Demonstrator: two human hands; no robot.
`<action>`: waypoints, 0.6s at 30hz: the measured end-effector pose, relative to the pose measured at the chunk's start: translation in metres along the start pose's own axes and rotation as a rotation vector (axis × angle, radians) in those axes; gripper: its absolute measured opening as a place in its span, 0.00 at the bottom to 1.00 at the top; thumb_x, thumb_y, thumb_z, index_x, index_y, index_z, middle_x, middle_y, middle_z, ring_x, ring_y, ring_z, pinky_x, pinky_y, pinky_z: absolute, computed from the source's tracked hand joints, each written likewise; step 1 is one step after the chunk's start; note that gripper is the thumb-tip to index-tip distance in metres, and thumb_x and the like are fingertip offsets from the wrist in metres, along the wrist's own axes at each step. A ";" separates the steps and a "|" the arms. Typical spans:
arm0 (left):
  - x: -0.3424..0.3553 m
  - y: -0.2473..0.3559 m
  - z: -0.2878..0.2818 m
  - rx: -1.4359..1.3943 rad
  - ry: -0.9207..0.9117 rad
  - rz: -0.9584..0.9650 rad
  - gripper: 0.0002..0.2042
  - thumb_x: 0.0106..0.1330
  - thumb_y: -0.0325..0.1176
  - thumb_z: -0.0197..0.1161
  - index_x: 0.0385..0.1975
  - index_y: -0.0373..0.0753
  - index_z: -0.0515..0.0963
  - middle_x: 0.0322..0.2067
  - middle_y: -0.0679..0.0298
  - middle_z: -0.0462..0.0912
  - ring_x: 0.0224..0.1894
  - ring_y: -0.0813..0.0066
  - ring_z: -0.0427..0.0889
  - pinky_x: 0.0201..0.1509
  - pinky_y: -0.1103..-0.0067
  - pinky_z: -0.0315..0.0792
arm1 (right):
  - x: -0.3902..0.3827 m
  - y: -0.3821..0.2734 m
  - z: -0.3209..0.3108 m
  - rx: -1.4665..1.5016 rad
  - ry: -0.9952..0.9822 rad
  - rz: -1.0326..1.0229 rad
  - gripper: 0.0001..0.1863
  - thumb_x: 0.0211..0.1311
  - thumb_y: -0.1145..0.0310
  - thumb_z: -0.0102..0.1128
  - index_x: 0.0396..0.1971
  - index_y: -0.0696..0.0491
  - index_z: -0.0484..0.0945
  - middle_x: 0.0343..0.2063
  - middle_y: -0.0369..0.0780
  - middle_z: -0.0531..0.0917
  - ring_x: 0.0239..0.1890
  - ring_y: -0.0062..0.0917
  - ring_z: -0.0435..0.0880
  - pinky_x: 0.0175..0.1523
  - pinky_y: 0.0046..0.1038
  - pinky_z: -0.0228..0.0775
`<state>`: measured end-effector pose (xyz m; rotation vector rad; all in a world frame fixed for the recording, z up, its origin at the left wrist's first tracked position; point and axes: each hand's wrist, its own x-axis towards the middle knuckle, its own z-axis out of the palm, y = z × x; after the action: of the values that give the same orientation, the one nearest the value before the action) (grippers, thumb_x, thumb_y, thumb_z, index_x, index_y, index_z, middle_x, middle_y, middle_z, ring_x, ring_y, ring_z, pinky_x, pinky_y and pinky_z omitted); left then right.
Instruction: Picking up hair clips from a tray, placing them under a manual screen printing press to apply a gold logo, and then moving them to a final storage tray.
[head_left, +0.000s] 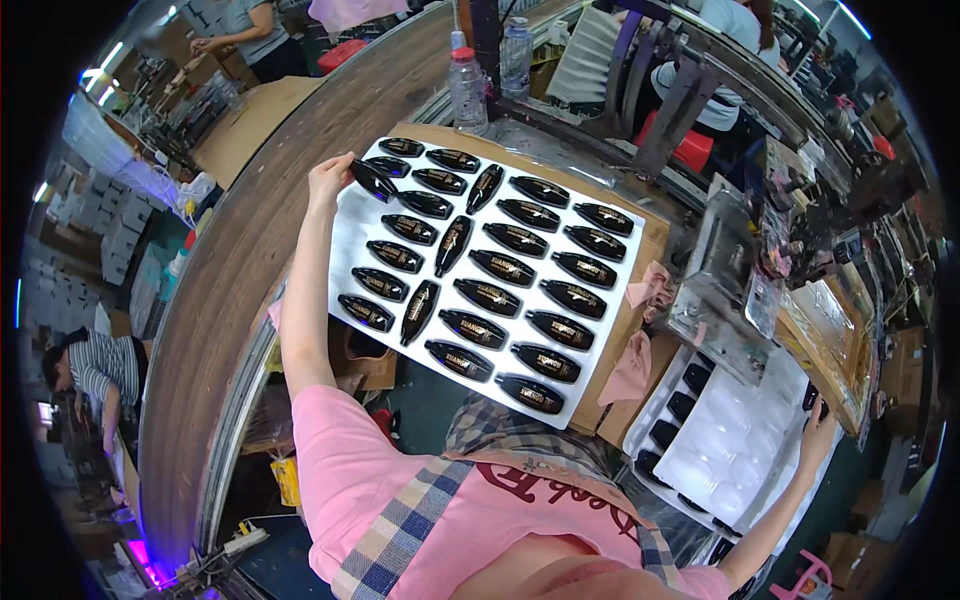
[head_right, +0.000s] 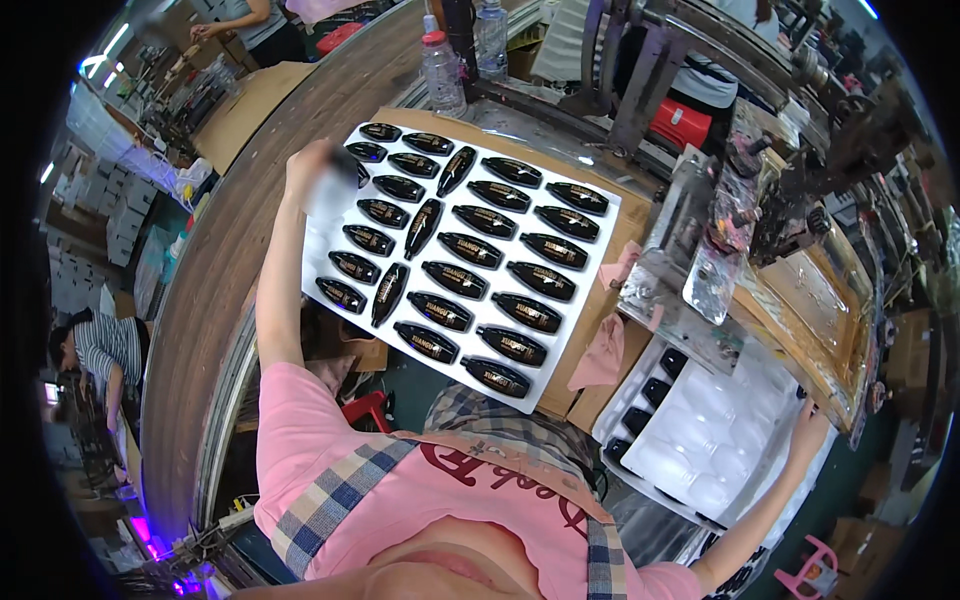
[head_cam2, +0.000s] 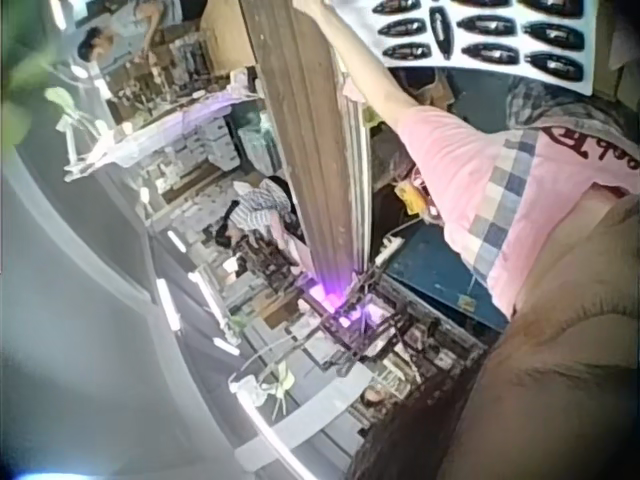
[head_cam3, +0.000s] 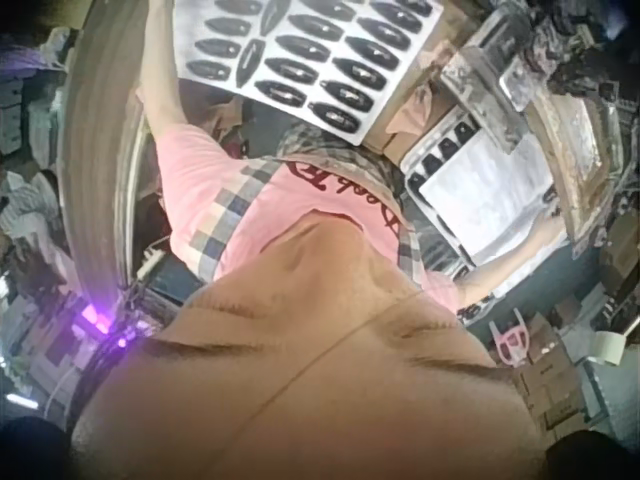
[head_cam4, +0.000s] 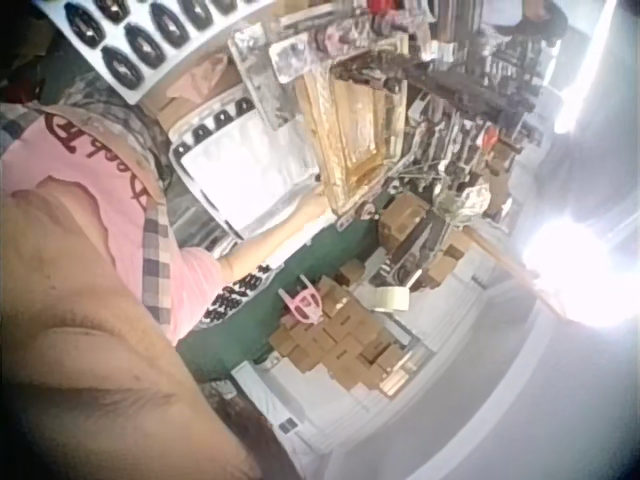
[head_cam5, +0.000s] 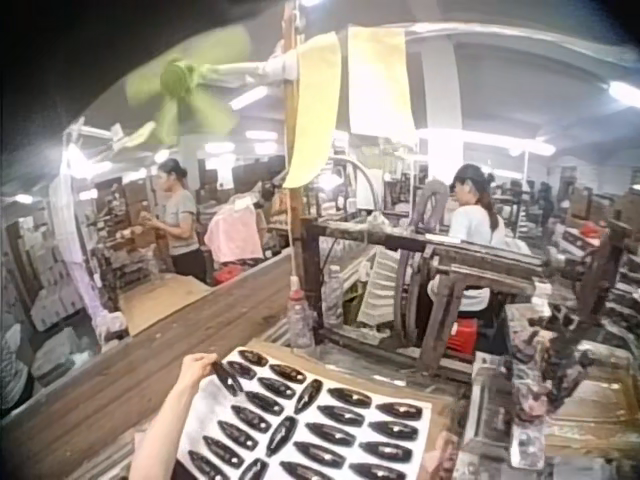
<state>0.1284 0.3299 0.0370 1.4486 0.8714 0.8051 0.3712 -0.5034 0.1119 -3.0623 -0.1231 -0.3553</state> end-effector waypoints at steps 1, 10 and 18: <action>0.008 -0.010 -0.007 0.011 0.039 -0.011 0.11 0.54 0.33 0.60 0.31 0.31 0.76 0.26 0.64 0.78 0.26 0.80 0.77 0.31 0.86 0.71 | -0.003 0.005 0.000 0.024 -0.028 0.074 0.19 0.60 0.61 0.44 0.46 0.58 0.68 0.42 0.50 0.74 0.46 0.41 0.71 0.49 0.31 0.60; 0.044 -0.038 -0.011 0.526 0.364 -0.172 0.10 0.48 0.40 0.64 0.24 0.40 0.80 0.20 0.62 0.79 0.21 0.77 0.77 0.28 0.81 0.72 | 0.003 0.083 0.043 0.067 -0.085 0.162 0.26 0.55 0.51 0.48 0.46 0.58 0.67 0.40 0.50 0.73 0.43 0.40 0.72 0.48 0.32 0.62; 0.025 -0.026 0.008 1.077 0.446 -0.018 0.13 0.53 0.43 0.55 0.27 0.40 0.79 0.29 0.54 0.79 0.36 0.61 0.78 0.42 0.72 0.69 | -0.007 0.109 0.052 0.304 0.100 0.080 0.23 0.59 0.56 0.46 0.45 0.60 0.66 0.43 0.50 0.70 0.42 0.38 0.71 0.45 0.31 0.64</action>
<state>0.1457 0.3481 0.0103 2.2011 1.8286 0.6632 0.3859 -0.6095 0.0552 -2.7354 -0.0449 -0.4399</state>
